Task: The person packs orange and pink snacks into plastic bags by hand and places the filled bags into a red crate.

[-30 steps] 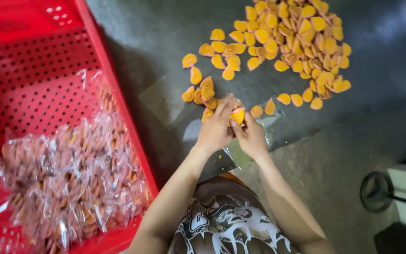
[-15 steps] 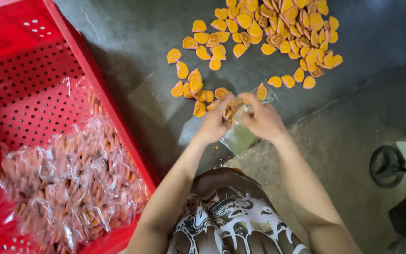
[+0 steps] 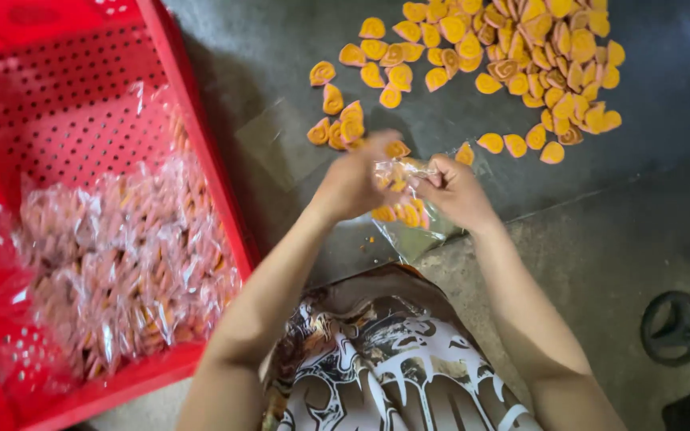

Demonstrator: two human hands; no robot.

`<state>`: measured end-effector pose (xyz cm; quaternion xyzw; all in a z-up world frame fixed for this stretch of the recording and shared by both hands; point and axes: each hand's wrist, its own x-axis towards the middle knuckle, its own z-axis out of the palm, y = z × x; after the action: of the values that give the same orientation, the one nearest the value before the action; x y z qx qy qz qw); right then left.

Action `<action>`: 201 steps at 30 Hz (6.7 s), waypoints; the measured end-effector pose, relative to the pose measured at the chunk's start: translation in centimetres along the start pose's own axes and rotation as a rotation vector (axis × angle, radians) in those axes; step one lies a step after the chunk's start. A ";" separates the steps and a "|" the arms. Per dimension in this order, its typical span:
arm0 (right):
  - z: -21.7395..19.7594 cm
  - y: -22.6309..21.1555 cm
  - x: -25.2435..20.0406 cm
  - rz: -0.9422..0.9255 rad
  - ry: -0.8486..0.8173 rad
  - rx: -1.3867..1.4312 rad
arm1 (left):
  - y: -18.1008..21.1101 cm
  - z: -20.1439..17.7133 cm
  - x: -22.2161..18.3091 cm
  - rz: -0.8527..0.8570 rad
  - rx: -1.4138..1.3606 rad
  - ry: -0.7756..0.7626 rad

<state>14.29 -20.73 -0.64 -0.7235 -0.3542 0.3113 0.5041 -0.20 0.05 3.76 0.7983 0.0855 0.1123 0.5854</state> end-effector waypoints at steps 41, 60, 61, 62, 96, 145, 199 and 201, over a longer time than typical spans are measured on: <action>-8.6 18.1 -3.5 0.454 0.418 -0.717 | -18.3 -22.5 -9.1 -0.151 0.782 0.742; -12.4 14.1 -4.6 0.187 0.538 -0.385 | -6.5 -2.1 -1.2 -0.139 0.366 0.304; -12.1 12.4 -4.0 0.102 0.525 -0.266 | -6.3 -1.1 -1.3 -0.177 0.289 0.281; -11.5 10.7 -3.2 0.100 0.549 0.093 | -6.2 -0.2 -1.3 -0.213 0.211 0.258; 4.3 1.5 9.4 0.233 -0.237 0.109 | -5.4 -1.6 -0.6 -0.224 0.042 0.325; 2.6 -0.1 10.1 0.056 -0.314 0.206 | -7.1 -2.5 -0.7 -0.381 0.529 0.468; 7.2 -4.3 10.0 -0.670 -0.157 -0.453 | -9.0 -3.2 -0.3 -0.114 -0.039 0.596; 6.8 -2.1 10.5 -0.259 -0.061 -0.459 | -8.8 -3.3 -0.8 -0.014 0.167 0.608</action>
<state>14.25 -8.07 -1.62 -0.7576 -0.5205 0.1774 0.3516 -1.91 5.51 -3.72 0.7728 0.2709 0.3346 0.4663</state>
